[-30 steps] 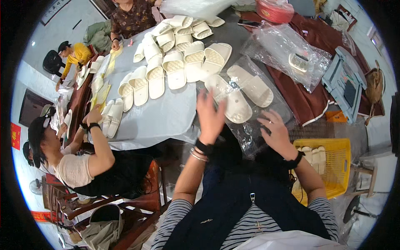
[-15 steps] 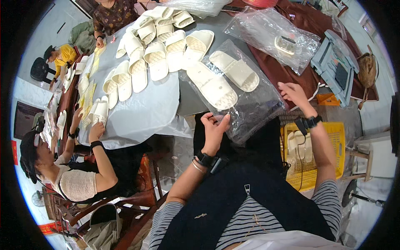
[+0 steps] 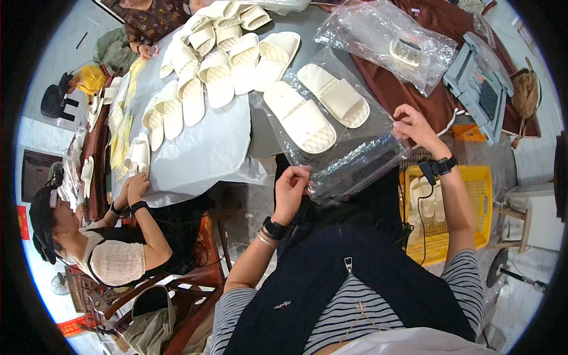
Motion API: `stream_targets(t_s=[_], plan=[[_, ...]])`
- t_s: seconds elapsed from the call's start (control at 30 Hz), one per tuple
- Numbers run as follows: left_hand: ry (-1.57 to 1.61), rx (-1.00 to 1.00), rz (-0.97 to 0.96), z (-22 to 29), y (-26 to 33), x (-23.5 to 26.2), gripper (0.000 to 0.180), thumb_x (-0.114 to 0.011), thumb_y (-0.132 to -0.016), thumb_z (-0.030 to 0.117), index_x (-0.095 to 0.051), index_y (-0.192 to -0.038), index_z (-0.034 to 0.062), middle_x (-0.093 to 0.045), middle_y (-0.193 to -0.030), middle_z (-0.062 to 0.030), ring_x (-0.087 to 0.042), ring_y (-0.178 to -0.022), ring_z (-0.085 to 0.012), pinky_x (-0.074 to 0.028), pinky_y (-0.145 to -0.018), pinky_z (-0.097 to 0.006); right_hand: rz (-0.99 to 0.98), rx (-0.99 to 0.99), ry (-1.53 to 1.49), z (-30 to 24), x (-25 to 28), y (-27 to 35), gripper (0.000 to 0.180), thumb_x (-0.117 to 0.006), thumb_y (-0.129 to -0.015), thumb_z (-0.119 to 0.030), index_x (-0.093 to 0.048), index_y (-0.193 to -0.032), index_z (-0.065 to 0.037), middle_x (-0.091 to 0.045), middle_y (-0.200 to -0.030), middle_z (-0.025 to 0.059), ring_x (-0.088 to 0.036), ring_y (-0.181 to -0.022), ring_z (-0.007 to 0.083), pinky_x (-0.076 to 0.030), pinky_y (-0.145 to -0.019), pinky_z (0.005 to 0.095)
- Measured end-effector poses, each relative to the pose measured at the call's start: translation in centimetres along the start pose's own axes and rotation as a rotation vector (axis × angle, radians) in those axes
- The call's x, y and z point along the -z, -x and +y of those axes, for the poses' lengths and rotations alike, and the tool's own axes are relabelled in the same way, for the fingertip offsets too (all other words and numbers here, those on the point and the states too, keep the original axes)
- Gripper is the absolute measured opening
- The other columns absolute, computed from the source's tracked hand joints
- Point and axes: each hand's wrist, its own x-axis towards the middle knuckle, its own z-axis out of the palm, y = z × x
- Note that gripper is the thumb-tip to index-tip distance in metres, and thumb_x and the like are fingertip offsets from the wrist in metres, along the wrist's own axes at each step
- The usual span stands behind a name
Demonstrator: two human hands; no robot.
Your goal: The recorder is packing white slippers into clear plastic bags and placing them into a yellow basket.
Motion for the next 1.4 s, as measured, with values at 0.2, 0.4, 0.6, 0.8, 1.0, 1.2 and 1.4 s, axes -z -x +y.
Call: stream_targets(t_s=[0.2, 0.4, 0.6, 0.8, 1.0, 1.2, 1.4], plan=[[-0.135, -0.035, -0.276, 2.2, 0.9, -0.2, 0.074, -0.064, -0.082, -0.012, -0.038, -0.148, 0.0073, -0.033, -0.146, -0.0075, -0.064, -0.094, -0.0143, -0.058, -0.062, -0.023, -0.132, 0.021, -0.024, 0.2, 2.0, 0.5, 0.039, -0.051, -0.090, 0.004, -0.061, -0.127, -0.003, -0.066, -0.100, -0.0004, -0.060, -0.090, 0.0085, -0.048, -0.082, 0.0238], [-0.117, 0.068, -0.401, 4.5, 1.1, 0.2, 0.097, -0.060, -0.073, -0.018, -0.016, -0.156, 0.0063, -0.024, -0.153, -0.0097, -0.065, -0.087, -0.0169, -0.054, -0.059, -0.023, -0.070, 0.197, 0.229, 1.0, 1.9, -0.2, 0.019, -0.062, -0.086, 0.001, -0.071, -0.103, 0.002, -0.063, -0.096, -0.0003, -0.057, -0.090, 0.0087, -0.046, -0.080, 0.0233], [-0.166, 0.059, -0.464, 4.5, 1.6, 1.7, 0.098, -0.065, -0.071, -0.014, -0.021, -0.156, 0.0101, -0.031, -0.152, -0.0100, -0.063, -0.091, -0.0170, -0.053, -0.065, -0.024, 0.110, 0.213, 0.135, 1.3, -0.2, -1.7, 0.021, -0.067, -0.092, -0.019, -0.068, -0.083, 0.000, -0.062, -0.080, -0.0016, -0.054, -0.071, 0.0066, -0.045, -0.064, 0.0230], [-0.656, -0.251, -0.079, 3.5, 2.1, -2.0, 0.045, -0.081, -0.076, 0.008, -0.062, -0.116, 0.0056, -0.037, -0.148, -0.0178, -0.066, -0.095, -0.0166, -0.055, -0.062, -0.022, 0.300, 0.097, 0.079, 0.4, -2.8, -2.2, 0.036, -0.069, -0.092, -0.033, -0.060, -0.070, -0.006, -0.053, -0.062, -0.0053, -0.048, -0.058, 0.0027, -0.037, -0.052, 0.0213], [-0.281, -0.250, 0.070, 1.3, 1.1, -0.9, 0.019, -0.065, -0.095, 0.017, -0.070, -0.097, -0.0014, -0.063, -0.120, -0.0106, -0.064, -0.090, -0.0116, -0.051, -0.071, -0.024, 0.337, -0.046, -0.094, -0.4, -3.1, -2.1, 0.038, -0.070, -0.091, -0.035, -0.060, -0.068, -0.006, -0.053, -0.060, -0.0046, -0.047, -0.055, 0.0032, -0.035, -0.050, 0.0212], [-0.210, -0.075, 0.080, 1.0, 0.6, 0.2, 0.024, -0.065, -0.096, 0.019, -0.071, -0.094, -0.0038, -0.070, -0.086, -0.0044, -0.062, -0.082, -0.0103, -0.047, -0.077, -0.025, 0.393, 0.065, 0.031, 0.8, -3.2, -2.7, 0.040, -0.072, -0.089, -0.038, -0.061, -0.069, -0.005, -0.057, -0.059, -0.0017, -0.050, -0.053, 0.0055, -0.036, -0.051, 0.0209], [0.073, 0.113, 0.029, 0.2, -0.8, 0.0, 0.022, -0.072, -0.089, 0.011, -0.061, -0.103, -0.0013, -0.064, -0.083, -0.0023, -0.058, -0.073, -0.0091, -0.047, -0.067, -0.023, 0.528, 0.170, 0.054, 1.2, -4.2, -3.6, 0.034, -0.078, -0.084, -0.029, -0.058, -0.073, -0.003, -0.058, -0.061, 0.0003, -0.052, -0.054, 0.0070, -0.041, -0.053, 0.0242]])
